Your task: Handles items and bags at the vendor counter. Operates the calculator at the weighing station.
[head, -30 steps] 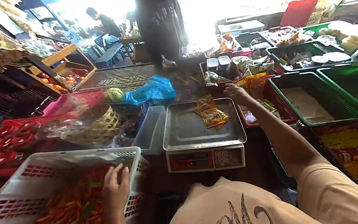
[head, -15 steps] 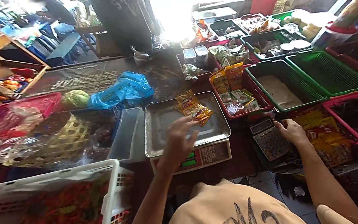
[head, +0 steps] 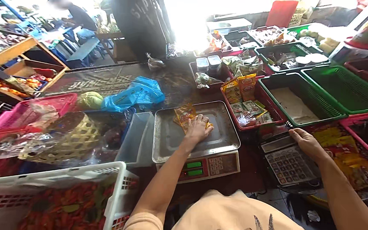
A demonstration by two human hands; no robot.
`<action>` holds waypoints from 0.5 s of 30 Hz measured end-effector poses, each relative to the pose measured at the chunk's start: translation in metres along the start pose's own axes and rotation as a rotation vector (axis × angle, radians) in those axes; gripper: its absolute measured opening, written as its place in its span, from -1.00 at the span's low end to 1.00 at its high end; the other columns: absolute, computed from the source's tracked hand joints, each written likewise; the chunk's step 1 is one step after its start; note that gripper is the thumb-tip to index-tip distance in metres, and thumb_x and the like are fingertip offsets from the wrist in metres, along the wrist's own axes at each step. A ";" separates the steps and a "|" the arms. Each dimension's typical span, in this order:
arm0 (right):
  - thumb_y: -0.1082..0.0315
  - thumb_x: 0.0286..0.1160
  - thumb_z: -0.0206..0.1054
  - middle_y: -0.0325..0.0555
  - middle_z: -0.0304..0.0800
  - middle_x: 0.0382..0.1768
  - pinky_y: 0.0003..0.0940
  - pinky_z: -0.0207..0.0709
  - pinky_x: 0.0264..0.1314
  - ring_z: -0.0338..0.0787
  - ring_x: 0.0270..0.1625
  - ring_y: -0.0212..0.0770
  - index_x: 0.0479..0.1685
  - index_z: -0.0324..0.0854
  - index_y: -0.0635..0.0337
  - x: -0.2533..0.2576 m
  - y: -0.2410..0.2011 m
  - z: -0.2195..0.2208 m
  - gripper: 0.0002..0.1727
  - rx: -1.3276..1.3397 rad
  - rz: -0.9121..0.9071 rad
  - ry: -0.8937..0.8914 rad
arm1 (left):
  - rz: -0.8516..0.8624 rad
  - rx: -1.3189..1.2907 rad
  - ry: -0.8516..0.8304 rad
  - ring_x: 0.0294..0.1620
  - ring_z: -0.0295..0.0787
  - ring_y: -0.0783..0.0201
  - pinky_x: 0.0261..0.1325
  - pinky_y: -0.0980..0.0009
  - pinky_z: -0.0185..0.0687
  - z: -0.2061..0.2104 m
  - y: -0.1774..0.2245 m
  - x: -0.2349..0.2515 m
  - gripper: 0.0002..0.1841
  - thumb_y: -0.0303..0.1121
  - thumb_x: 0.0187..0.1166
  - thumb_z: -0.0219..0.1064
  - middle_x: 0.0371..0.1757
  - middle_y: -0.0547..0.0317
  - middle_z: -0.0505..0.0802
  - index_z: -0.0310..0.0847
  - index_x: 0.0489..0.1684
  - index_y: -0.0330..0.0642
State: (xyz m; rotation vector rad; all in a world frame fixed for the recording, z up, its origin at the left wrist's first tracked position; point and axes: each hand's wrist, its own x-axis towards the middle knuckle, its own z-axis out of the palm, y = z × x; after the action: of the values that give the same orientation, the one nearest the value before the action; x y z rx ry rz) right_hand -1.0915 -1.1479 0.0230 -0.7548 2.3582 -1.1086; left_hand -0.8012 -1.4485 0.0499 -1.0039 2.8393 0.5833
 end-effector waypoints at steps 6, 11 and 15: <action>0.12 0.90 0.00 0.08 0.63 -0.04 -0.09 0.47 0.16 0.61 -0.01 -0.21 0.19 0.54 0.32 -0.001 -0.104 -0.001 -0.59 0.102 -0.059 0.104 | -0.110 -0.011 0.075 0.75 0.28 -0.13 0.69 -0.30 0.06 -0.007 -0.059 -0.041 -0.45 0.02 0.70 0.28 0.68 -0.15 0.47 0.53 0.54 -0.11; -0.07 0.88 -0.03 0.10 0.68 0.03 0.08 0.58 0.08 0.70 -0.01 -0.08 0.30 0.52 0.20 0.042 -0.175 0.083 -0.48 0.273 -0.116 -0.070 | -0.041 -0.193 0.143 0.77 0.26 -0.08 0.78 -0.21 -0.04 -0.002 -0.077 -0.058 -0.36 0.11 0.63 0.31 0.73 -0.11 0.43 0.54 0.56 -0.13; 0.00 0.92 -0.07 0.21 0.68 0.06 0.10 0.55 0.12 0.69 0.02 0.00 0.33 0.49 0.29 0.075 -0.203 0.161 -0.49 0.261 -0.107 -0.275 | 0.095 -0.404 0.454 0.68 0.41 -0.15 0.68 -0.11 0.29 -0.011 -0.099 -0.076 -0.48 -0.18 0.61 0.37 0.65 -0.23 0.51 0.59 0.47 -0.30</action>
State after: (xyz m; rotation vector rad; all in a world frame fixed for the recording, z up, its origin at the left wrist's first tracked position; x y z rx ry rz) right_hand -0.9962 -1.3944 0.0781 -0.8816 1.9212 -1.2393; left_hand -0.6798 -1.4790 0.0424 -1.1934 3.2542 1.1020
